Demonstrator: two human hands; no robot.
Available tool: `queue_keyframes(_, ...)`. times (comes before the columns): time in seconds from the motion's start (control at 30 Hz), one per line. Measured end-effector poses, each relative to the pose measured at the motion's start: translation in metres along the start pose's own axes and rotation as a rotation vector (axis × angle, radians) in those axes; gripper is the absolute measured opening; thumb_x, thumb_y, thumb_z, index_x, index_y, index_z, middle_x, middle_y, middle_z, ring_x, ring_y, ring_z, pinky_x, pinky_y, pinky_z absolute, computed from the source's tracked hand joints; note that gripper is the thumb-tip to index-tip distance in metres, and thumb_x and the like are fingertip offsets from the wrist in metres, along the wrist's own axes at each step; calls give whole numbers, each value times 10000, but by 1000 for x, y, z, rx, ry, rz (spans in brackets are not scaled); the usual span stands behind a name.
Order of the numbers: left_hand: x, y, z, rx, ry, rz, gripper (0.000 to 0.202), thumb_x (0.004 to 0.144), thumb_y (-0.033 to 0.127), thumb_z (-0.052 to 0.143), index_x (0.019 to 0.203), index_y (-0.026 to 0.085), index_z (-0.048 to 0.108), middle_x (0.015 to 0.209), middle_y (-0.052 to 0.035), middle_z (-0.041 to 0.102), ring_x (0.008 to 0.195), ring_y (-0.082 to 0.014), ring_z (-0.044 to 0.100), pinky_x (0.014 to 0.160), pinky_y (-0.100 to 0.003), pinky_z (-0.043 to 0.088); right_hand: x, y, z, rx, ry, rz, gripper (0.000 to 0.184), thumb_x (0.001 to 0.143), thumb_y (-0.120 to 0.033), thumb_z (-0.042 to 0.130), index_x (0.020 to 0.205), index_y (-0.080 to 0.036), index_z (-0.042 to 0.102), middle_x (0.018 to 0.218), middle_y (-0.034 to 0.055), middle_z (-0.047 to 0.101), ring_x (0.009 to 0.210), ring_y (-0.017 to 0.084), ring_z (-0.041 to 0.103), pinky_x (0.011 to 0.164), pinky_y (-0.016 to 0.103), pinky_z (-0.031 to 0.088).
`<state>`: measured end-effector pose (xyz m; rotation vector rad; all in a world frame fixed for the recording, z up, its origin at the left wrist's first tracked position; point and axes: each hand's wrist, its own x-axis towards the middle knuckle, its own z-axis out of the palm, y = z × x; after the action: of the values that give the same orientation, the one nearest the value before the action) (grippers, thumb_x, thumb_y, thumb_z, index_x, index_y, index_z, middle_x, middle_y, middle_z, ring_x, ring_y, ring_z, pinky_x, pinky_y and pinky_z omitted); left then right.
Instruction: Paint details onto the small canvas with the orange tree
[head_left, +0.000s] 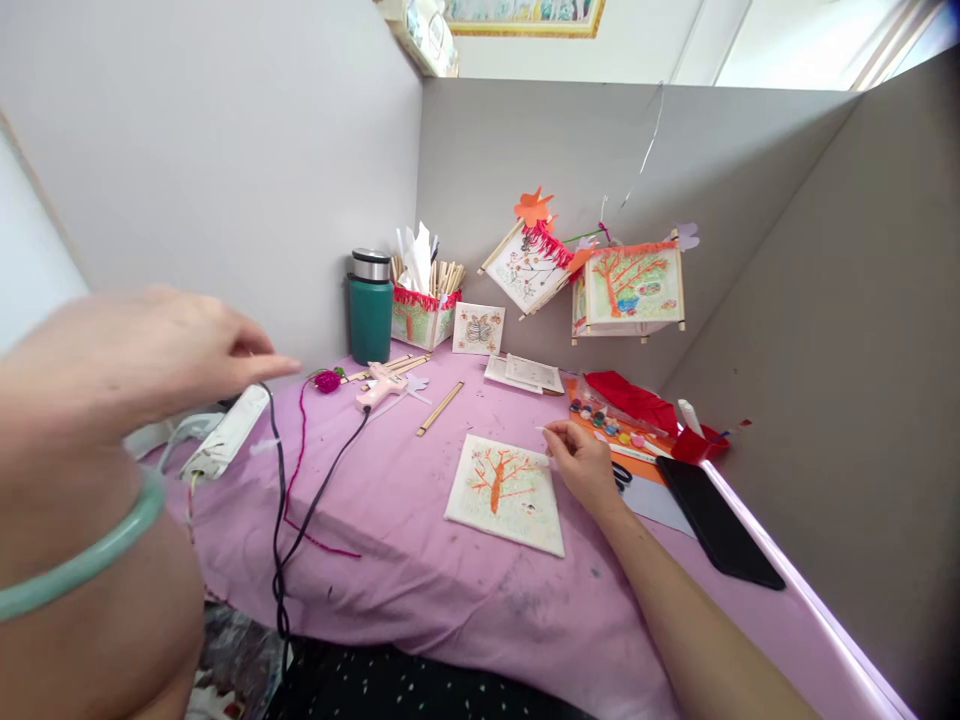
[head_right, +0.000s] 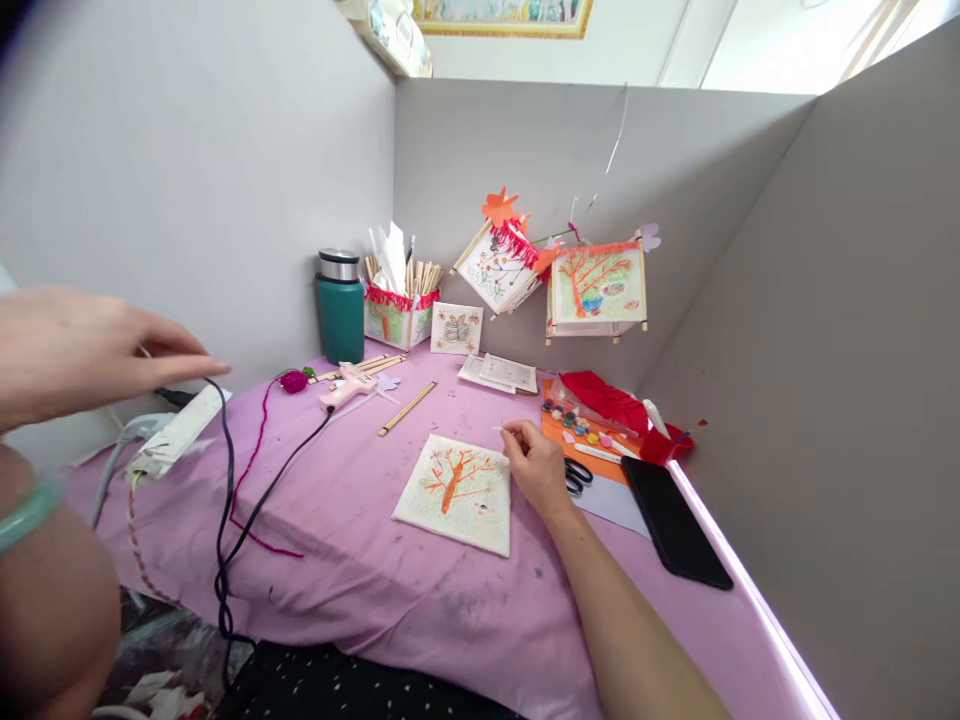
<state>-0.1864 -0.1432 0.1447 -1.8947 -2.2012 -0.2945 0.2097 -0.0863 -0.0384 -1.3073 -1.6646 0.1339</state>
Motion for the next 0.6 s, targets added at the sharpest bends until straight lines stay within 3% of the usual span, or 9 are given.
queue_keyframes(0.07,-9,8,-8,81,85,-137,621,703,683,401,1031,219,652,640,-18,555,713,-250,563,755,-388,403,3,3,-4,-42,76,12,244,836,-382,493,830,-168,609,599,-2,605,545,132,548,582,240,406)
queue_keyframes(0.13,-12,33,-6,52,186,5,605,754,677,322,1077,265,627,700,-20,575,756,-260,564,751,-381,404,7,7,-10,-139,172,34,250,836,-381,486,851,-170,620,638,10,630,582,143,568,607,249,403)
queue_keyframes(0.23,-3,87,18,-61,-15,402,405,812,536,370,978,317,666,831,-11,661,745,-219,583,688,-320,417,12,14,-22,-347,288,73,253,834,-370,478,864,-174,635,708,32,660,646,169,584,629,266,378)
queue_keyframes(0.3,9,124,45,-21,-130,505,317,792,443,471,920,253,691,852,-61,681,793,-245,603,684,-324,426,15,19,-31,-470,311,125,242,835,-342,469,881,-175,638,764,44,672,690,182,586,630,271,358)
queue_keyframes(0.37,21,155,75,-18,-216,609,268,793,354,503,916,209,692,884,-91,686,852,-254,614,720,-326,437,17,22,-38,-560,297,180,240,824,-297,467,953,-173,627,855,58,675,756,194,587,632,272,348)
queue_keyframes(0.47,33,186,114,-60,-310,633,297,780,308,513,984,166,676,996,-142,670,936,-286,606,737,-347,457,16,23,-40,-590,233,171,298,813,-271,471,1066,-168,588,970,73,650,852,200,578,660,272,360)
queue_keyframes(0.6,39,203,146,-112,-377,696,290,712,327,560,916,157,678,958,-127,675,887,-269,616,691,-316,465,10,14,-27,-465,-70,44,242,846,-295,458,986,-184,620,953,46,645,793,151,580,710,257,384)
